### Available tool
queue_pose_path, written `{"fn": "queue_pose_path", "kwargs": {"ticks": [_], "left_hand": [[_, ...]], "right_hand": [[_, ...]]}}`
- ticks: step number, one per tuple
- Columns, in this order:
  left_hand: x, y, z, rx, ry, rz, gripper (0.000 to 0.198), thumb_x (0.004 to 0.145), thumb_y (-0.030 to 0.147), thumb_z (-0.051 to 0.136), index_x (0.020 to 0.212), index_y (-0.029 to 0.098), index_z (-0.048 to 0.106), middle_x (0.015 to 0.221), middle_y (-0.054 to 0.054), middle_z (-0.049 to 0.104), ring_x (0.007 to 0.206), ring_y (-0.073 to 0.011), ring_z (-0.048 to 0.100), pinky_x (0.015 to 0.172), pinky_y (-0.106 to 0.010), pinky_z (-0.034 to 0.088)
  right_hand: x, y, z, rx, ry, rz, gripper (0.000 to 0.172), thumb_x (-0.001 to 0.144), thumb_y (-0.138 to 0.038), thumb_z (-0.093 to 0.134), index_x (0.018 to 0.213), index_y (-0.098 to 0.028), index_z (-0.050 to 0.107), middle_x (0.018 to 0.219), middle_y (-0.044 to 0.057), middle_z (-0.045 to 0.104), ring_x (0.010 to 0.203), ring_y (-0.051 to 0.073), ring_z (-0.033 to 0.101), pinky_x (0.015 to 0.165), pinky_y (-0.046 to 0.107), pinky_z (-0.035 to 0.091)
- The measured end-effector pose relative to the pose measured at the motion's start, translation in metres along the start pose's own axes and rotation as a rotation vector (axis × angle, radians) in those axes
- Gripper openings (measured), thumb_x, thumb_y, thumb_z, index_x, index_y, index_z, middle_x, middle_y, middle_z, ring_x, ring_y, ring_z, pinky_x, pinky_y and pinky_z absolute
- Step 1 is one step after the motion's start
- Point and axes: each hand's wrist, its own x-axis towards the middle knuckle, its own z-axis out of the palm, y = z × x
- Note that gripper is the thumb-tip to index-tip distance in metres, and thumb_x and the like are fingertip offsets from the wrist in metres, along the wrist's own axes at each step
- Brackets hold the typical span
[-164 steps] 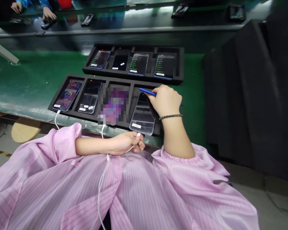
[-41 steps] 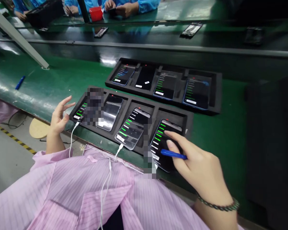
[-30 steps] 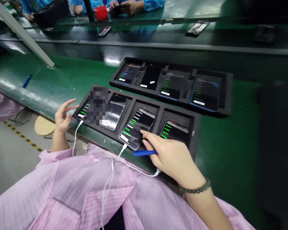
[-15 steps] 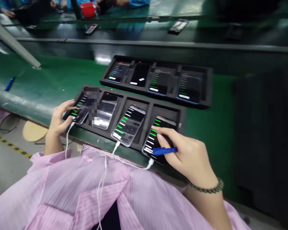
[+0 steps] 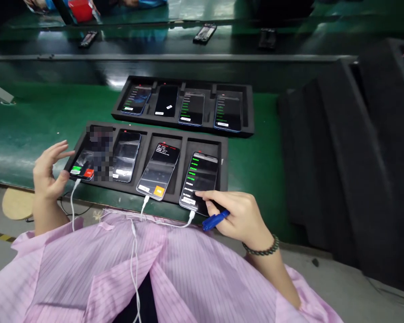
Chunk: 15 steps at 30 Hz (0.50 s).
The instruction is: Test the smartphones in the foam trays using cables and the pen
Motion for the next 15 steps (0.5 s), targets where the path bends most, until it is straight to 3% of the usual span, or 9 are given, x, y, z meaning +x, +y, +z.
{"fn": "queue_pose_path", "kwargs": {"ticks": [5,10,12,15], "left_hand": [[0.000,-0.003,0.001,-0.097,0.047,0.082,0.055,0.089,0.054,0.048,0.132,0.021,0.058,0.128,-0.014,0.066,0.129,-0.0304,0.056,0.105,-0.050,0.042],[0.000,-0.002,-0.001,-0.079,0.056,0.060,0.055,0.088,0.055,0.047,0.132,0.024,0.057,0.132,-0.012,0.064,0.128,-0.0300,0.057,0.104,-0.049,0.043],[0.001,-0.001,-0.003,-0.072,0.052,0.056,0.054,0.088,0.055,0.047,0.132,0.025,0.057,0.133,-0.011,0.064,0.127,-0.0305,0.057,0.104,-0.050,0.042],[0.002,0.001,-0.006,-0.073,0.056,0.051,0.054,0.088,0.054,0.048,0.133,0.026,0.057,0.135,-0.011,0.062,0.122,-0.0322,0.060,0.105,-0.051,0.041]], "right_hand": [[0.001,0.005,0.003,-0.100,-0.016,0.094,0.021,0.089,-0.019,0.051,0.090,-0.024,0.071,0.072,-0.003,0.075,0.051,0.012,0.066,0.048,0.023,0.049],[0.002,0.012,-0.001,-0.411,0.178,0.344,0.024,0.088,-0.023,0.051,0.100,-0.020,0.072,0.085,0.004,0.077,0.051,0.015,0.065,0.039,0.025,0.037],[0.001,0.013,-0.004,-0.372,0.215,0.330,0.022,0.088,-0.023,0.052,0.099,-0.018,0.071,0.083,0.004,0.077,0.047,0.013,0.062,0.039,0.024,0.038],[-0.001,0.012,-0.005,-0.318,0.173,0.251,0.022,0.089,-0.023,0.051,0.095,-0.019,0.072,0.085,0.004,0.078,0.051,0.014,0.066,0.043,0.025,0.045]]}}
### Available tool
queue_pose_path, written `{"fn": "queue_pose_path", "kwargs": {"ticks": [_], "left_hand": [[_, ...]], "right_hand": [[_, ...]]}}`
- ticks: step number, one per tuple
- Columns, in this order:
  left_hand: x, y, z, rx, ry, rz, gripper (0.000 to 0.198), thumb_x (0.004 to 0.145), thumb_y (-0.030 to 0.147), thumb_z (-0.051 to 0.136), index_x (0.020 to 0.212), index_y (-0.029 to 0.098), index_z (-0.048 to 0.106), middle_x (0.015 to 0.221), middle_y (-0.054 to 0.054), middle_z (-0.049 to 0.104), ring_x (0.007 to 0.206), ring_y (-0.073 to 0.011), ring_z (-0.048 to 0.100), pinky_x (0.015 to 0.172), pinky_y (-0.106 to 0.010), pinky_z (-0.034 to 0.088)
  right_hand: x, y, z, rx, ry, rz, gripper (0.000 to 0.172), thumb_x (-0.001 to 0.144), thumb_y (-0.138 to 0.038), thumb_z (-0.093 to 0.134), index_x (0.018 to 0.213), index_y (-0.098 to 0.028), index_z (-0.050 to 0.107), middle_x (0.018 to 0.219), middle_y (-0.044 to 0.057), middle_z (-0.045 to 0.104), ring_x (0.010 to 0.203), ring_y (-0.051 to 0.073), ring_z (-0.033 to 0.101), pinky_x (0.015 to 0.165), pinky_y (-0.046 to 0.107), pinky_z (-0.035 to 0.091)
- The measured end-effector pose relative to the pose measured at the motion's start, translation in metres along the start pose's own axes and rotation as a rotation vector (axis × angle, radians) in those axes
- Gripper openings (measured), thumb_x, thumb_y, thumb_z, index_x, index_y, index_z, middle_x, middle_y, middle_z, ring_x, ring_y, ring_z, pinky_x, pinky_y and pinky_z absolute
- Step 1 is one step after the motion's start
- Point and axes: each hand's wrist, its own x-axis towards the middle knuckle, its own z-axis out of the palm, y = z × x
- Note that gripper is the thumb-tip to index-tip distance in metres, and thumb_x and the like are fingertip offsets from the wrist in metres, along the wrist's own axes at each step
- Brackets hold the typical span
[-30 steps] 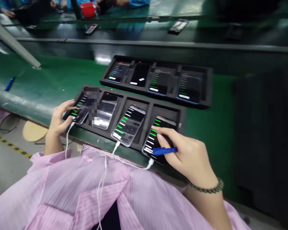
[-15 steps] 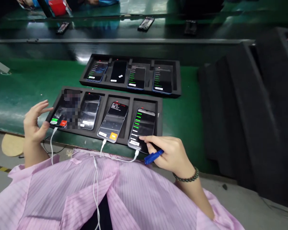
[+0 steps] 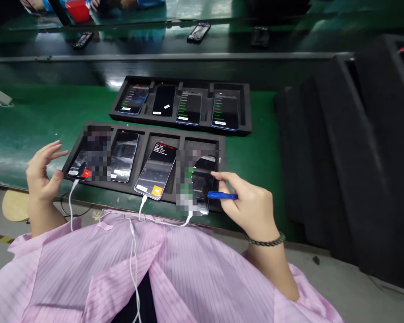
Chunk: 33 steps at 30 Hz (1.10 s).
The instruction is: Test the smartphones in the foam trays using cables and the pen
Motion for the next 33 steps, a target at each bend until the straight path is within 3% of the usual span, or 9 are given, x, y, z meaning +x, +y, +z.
{"fn": "queue_pose_path", "kwargs": {"ticks": [5,11,13,16,19,21,24,28,33], "left_hand": [[0.001,0.001,-0.002,-0.005,0.021,-0.005,0.054,0.087,0.054,0.049,0.135,0.029,0.056,0.138,-0.010,0.059,0.112,-0.0328,0.066,0.102,-0.052,0.043],[0.006,0.006,-0.007,0.020,0.022,0.018,0.054,0.087,0.052,0.049,0.134,0.027,0.057,0.135,-0.010,0.063,0.119,-0.0331,0.063,0.105,-0.052,0.040],[0.012,0.010,-0.012,0.044,0.019,0.031,0.053,0.087,0.052,0.049,0.134,0.027,0.057,0.134,-0.010,0.064,0.124,-0.0336,0.059,0.105,-0.052,0.038],[0.029,0.019,-0.022,0.089,-0.019,0.061,0.052,0.087,0.055,0.048,0.131,0.029,0.059,0.135,-0.009,0.063,0.127,-0.0341,0.057,0.106,-0.053,0.034],[0.054,0.031,-0.029,0.132,-0.128,0.104,0.053,0.087,0.060,0.046,0.131,0.032,0.057,0.139,-0.007,0.060,0.126,-0.0332,0.057,0.108,-0.053,0.028],[0.076,0.038,-0.027,0.162,-0.236,0.120,0.054,0.088,0.063,0.044,0.132,0.032,0.056,0.142,-0.007,0.057,0.127,-0.0329,0.055,0.108,-0.054,0.027],[0.114,0.042,-0.006,0.166,-0.413,0.121,0.061,0.089,0.066,0.039,0.134,0.028,0.054,0.144,-0.010,0.054,0.132,-0.0353,0.050,0.108,-0.057,0.028],[0.166,0.027,0.052,0.146,-0.610,-0.028,0.070,0.089,0.066,0.039,0.142,0.021,0.047,0.148,-0.015,0.049,0.135,-0.0383,0.046,0.110,-0.059,0.029],[0.205,0.003,0.121,-0.040,-0.592,-0.483,0.074,0.095,0.055,0.036,0.148,0.003,0.033,0.149,-0.023,0.046,0.137,-0.0290,0.048,0.112,-0.036,0.036]], "right_hand": [[-0.002,-0.005,0.005,0.147,-0.083,-0.060,0.024,0.090,-0.022,0.049,0.089,-0.024,0.073,0.084,0.001,0.078,0.061,0.017,0.072,0.052,0.027,0.054],[-0.001,-0.003,0.008,0.171,-0.125,-0.170,0.024,0.089,-0.020,0.050,0.090,-0.026,0.072,0.080,-0.002,0.078,0.063,0.017,0.073,0.054,0.027,0.057],[0.003,-0.001,0.002,0.176,-0.025,-0.195,0.021,0.088,-0.018,0.052,0.089,-0.026,0.071,0.086,-0.001,0.078,0.071,0.019,0.074,0.059,0.030,0.059],[0.019,0.003,-0.012,0.157,0.263,-0.090,0.022,0.092,-0.021,0.049,0.093,-0.029,0.070,0.098,0.004,0.077,0.082,0.026,0.074,0.066,0.039,0.060],[0.049,0.010,-0.020,0.232,0.601,-0.006,0.031,0.096,-0.044,0.042,0.115,-0.031,0.063,0.113,0.010,0.071,0.092,0.033,0.070,0.064,0.048,0.057],[0.072,0.023,-0.019,0.301,0.692,0.020,0.046,0.097,-0.058,0.034,0.118,-0.027,0.060,0.104,0.012,0.070,0.078,0.029,0.070,0.051,0.040,0.050],[0.104,0.059,-0.002,0.316,0.643,0.304,0.073,0.094,-0.072,0.013,0.099,-0.020,0.064,0.093,0.013,0.070,0.047,0.013,0.057,0.038,0.030,0.034],[0.130,0.117,0.042,0.353,0.517,0.420,0.059,0.086,-0.079,0.035,0.078,-0.025,0.057,0.088,0.011,0.071,0.085,0.024,0.068,0.071,0.040,0.054],[0.143,0.157,0.089,0.444,0.518,0.462,0.056,0.086,-0.081,0.027,0.073,-0.028,0.039,0.085,0.012,0.071,0.088,0.024,0.070,0.073,0.038,0.057]]}}
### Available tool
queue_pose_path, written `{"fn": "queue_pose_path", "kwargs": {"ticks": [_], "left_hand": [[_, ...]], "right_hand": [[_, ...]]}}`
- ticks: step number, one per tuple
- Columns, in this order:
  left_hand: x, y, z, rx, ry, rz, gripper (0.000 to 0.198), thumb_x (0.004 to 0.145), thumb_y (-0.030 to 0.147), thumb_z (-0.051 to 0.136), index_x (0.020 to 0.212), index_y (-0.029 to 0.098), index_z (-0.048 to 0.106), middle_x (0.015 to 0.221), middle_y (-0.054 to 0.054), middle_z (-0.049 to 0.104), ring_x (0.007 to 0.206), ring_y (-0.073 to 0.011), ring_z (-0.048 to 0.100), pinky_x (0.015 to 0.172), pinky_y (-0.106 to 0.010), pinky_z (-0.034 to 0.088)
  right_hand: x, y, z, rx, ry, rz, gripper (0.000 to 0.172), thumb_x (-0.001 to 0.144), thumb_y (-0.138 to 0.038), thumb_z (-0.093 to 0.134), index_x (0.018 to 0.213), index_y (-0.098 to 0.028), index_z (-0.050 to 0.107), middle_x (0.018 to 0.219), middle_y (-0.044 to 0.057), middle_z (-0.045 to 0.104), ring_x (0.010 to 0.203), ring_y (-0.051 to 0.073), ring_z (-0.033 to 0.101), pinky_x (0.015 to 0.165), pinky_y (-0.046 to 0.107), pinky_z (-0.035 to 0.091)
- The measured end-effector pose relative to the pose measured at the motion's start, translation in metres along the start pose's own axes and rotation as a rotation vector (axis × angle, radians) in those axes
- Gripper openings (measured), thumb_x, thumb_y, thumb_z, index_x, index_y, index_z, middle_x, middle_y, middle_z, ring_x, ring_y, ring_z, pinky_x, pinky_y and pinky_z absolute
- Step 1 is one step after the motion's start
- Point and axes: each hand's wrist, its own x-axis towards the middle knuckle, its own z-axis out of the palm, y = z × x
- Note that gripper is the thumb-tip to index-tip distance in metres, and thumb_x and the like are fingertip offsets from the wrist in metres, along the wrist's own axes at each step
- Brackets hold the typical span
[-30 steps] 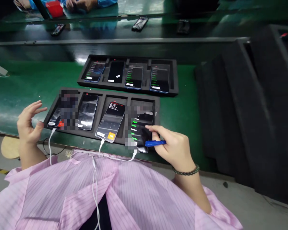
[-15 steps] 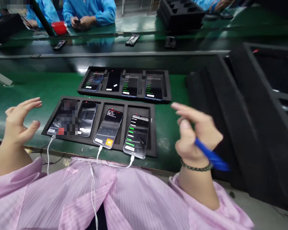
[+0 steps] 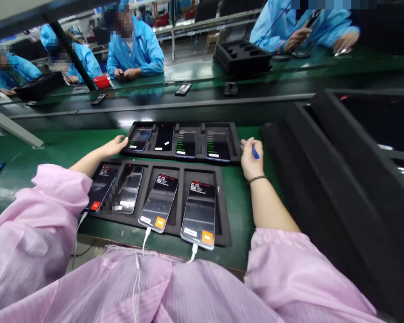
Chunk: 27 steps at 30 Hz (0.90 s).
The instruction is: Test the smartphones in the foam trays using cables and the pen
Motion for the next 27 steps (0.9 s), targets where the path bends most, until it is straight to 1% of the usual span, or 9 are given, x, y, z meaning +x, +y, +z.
{"fn": "queue_pose_path", "kwargs": {"ticks": [2,5,10,13,16,19,23,25,27], "left_hand": [[0.010,0.001,0.008,-0.031,0.046,-0.042,0.075,0.096,0.055,0.033,0.148,0.001,0.032,0.150,-0.025,0.043,0.139,-0.0292,0.045,0.112,-0.036,0.036],[0.007,0.001,0.012,-0.037,0.090,-0.062,0.078,0.094,0.060,0.031,0.147,0.003,0.032,0.149,-0.025,0.044,0.139,-0.0311,0.045,0.112,-0.040,0.036],[-0.003,-0.007,0.005,-0.031,0.079,-0.055,0.082,0.089,0.070,0.028,0.142,0.009,0.041,0.131,-0.023,0.063,0.124,-0.0337,0.060,0.104,-0.044,0.044],[-0.003,-0.004,0.002,0.140,0.086,0.003,0.077,0.087,0.069,0.034,0.140,0.014,0.046,0.129,-0.023,0.063,0.121,-0.0401,0.059,0.102,-0.057,0.042],[-0.003,0.014,0.006,0.423,0.180,0.208,0.070,0.089,0.064,0.036,0.140,0.019,0.049,0.145,-0.022,0.050,0.132,-0.0442,0.047,0.104,-0.068,0.032],[-0.008,0.046,0.018,0.540,0.194,0.378,0.066,0.092,0.061,0.035,0.143,0.022,0.047,0.154,-0.021,0.039,0.138,-0.0432,0.039,0.106,-0.069,0.028],[-0.015,0.082,0.032,0.573,0.080,0.435,0.063,0.093,0.063,0.037,0.142,0.026,0.050,0.157,-0.017,0.035,0.140,-0.0442,0.035,0.108,-0.069,0.023],[-0.016,0.087,0.032,0.571,0.045,0.421,0.064,0.093,0.063,0.036,0.143,0.025,0.050,0.158,-0.017,0.032,0.141,-0.0451,0.034,0.109,-0.070,0.021],[-0.015,0.084,0.028,0.576,0.035,0.385,0.065,0.094,0.063,0.034,0.144,0.025,0.048,0.159,-0.018,0.030,0.141,-0.0455,0.034,0.109,-0.071,0.020]], "right_hand": [[-0.002,0.007,0.006,0.007,0.015,-0.002,0.057,0.087,-0.080,0.026,0.078,-0.026,0.040,0.092,0.013,0.071,0.097,0.025,0.070,0.080,0.041,0.057],[-0.010,0.010,0.008,-0.010,0.027,-0.017,0.055,0.089,-0.077,0.029,0.084,-0.024,0.044,0.103,0.014,0.069,0.105,0.026,0.068,0.088,0.044,0.055],[-0.019,0.005,0.000,-0.063,-0.007,-0.062,0.046,0.091,-0.069,0.033,0.085,-0.025,0.045,0.106,0.013,0.070,0.104,0.024,0.069,0.083,0.038,0.055],[-0.015,-0.006,-0.002,-0.120,-0.030,-0.107,0.040,0.093,-0.063,0.033,0.086,-0.026,0.046,0.107,0.012,0.072,0.098,0.024,0.069,0.083,0.040,0.052],[-0.011,-0.021,0.000,-0.191,-0.094,-0.174,0.033,0.094,-0.055,0.037,0.088,-0.025,0.049,0.108,0.011,0.074,0.099,0.027,0.067,0.092,0.049,0.044],[-0.009,-0.034,0.002,-0.244,-0.166,-0.232,0.027,0.094,-0.048,0.037,0.086,-0.025,0.049,0.108,0.009,0.075,0.104,0.028,0.063,0.096,0.052,0.036],[-0.012,-0.040,-0.002,-0.276,-0.202,-0.256,0.023,0.094,-0.042,0.036,0.085,-0.025,0.049,0.106,0.007,0.076,0.103,0.028,0.062,0.094,0.051,0.033],[-0.014,-0.039,-0.005,-0.290,-0.203,-0.273,0.021,0.093,-0.040,0.037,0.084,-0.025,0.048,0.103,0.007,0.076,0.101,0.028,0.062,0.093,0.050,0.032],[-0.016,-0.037,-0.009,-0.308,-0.194,-0.305,0.019,0.092,-0.039,0.038,0.085,-0.025,0.049,0.103,0.008,0.076,0.100,0.029,0.062,0.092,0.050,0.032]]}}
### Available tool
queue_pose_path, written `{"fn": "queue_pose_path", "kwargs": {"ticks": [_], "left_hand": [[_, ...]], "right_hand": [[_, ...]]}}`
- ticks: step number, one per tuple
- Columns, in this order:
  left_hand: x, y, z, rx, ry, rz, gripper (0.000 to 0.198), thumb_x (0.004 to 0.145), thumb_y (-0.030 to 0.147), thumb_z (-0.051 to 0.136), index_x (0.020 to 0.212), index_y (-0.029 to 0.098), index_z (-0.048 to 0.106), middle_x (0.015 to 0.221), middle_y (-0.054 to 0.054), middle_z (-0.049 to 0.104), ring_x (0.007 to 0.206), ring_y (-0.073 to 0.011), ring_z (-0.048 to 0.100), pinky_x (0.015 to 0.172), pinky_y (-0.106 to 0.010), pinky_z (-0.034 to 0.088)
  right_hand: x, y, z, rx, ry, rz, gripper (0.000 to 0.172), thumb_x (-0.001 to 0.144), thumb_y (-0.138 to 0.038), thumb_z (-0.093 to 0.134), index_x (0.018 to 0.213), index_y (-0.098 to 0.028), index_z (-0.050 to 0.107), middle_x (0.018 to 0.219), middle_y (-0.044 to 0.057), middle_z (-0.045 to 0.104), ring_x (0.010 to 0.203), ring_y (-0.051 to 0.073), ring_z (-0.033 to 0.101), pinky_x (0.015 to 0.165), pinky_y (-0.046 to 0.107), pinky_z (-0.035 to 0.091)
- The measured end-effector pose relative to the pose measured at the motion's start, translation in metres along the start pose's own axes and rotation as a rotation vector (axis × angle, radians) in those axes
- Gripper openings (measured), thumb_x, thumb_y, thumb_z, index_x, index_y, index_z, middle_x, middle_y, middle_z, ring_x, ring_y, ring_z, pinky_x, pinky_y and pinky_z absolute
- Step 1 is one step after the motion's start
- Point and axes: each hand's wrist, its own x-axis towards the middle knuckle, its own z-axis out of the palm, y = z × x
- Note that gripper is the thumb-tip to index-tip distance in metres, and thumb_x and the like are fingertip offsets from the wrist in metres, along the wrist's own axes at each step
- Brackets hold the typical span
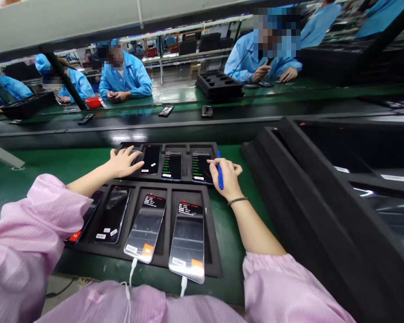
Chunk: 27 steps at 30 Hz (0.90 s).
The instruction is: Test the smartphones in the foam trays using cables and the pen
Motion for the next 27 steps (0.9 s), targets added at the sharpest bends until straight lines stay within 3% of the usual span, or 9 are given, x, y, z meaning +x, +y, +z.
{"fn": "queue_pose_path", "kwargs": {"ticks": [6,10,17,23,27], "left_hand": [[-0.019,-0.034,-0.005,0.008,-0.004,-0.115,0.065,0.095,0.062,0.033,0.145,0.024,0.046,0.159,-0.019,0.031,0.139,-0.0479,0.036,0.107,-0.075,0.018],[-0.031,-0.036,-0.006,0.101,-0.082,-0.143,0.062,0.097,0.059,0.027,0.149,0.026,0.040,0.160,-0.017,0.028,0.142,-0.0413,0.035,0.111,-0.069,0.020],[-0.015,0.004,0.003,0.119,-0.106,-0.053,0.063,0.096,0.065,0.023,0.150,0.035,0.036,0.163,-0.014,0.023,0.142,-0.0412,0.035,0.112,-0.066,0.021],[0.000,0.040,0.010,0.088,-0.122,0.024,0.068,0.095,0.068,0.023,0.151,0.032,0.035,0.163,-0.015,0.021,0.143,-0.0448,0.031,0.113,-0.069,0.015],[-0.001,0.057,0.010,0.069,-0.118,0.086,0.066,0.096,0.066,0.022,0.152,0.032,0.034,0.163,-0.014,0.022,0.144,-0.0416,0.029,0.114,-0.068,0.016]], "right_hand": [[-0.004,0.007,0.002,-0.035,0.061,-0.028,0.018,0.091,-0.038,0.040,0.090,-0.024,0.051,0.107,0.010,0.074,0.100,0.029,0.062,0.089,0.049,0.032],[-0.001,0.006,0.010,-0.074,0.019,-0.050,0.019,0.089,-0.038,0.041,0.092,-0.024,0.054,0.106,0.011,0.074,0.103,0.030,0.060,0.091,0.050,0.030],[-0.002,0.003,0.011,-0.092,-0.065,-0.084,0.022,0.089,-0.038,0.042,0.098,-0.025,0.057,0.109,0.010,0.072,0.110,0.032,0.057,0.093,0.052,0.029],[-0.005,0.004,0.007,-0.108,-0.080,-0.119,0.021,0.090,-0.036,0.042,0.101,-0.025,0.056,0.109,0.010,0.072,0.112,0.033,0.055,0.094,0.053,0.029],[-0.004,0.003,0.006,-0.081,-0.094,-0.107,0.020,0.090,-0.037,0.042,0.100,-0.025,0.056,0.109,0.009,0.073,0.113,0.032,0.055,0.095,0.053,0.028]]}}
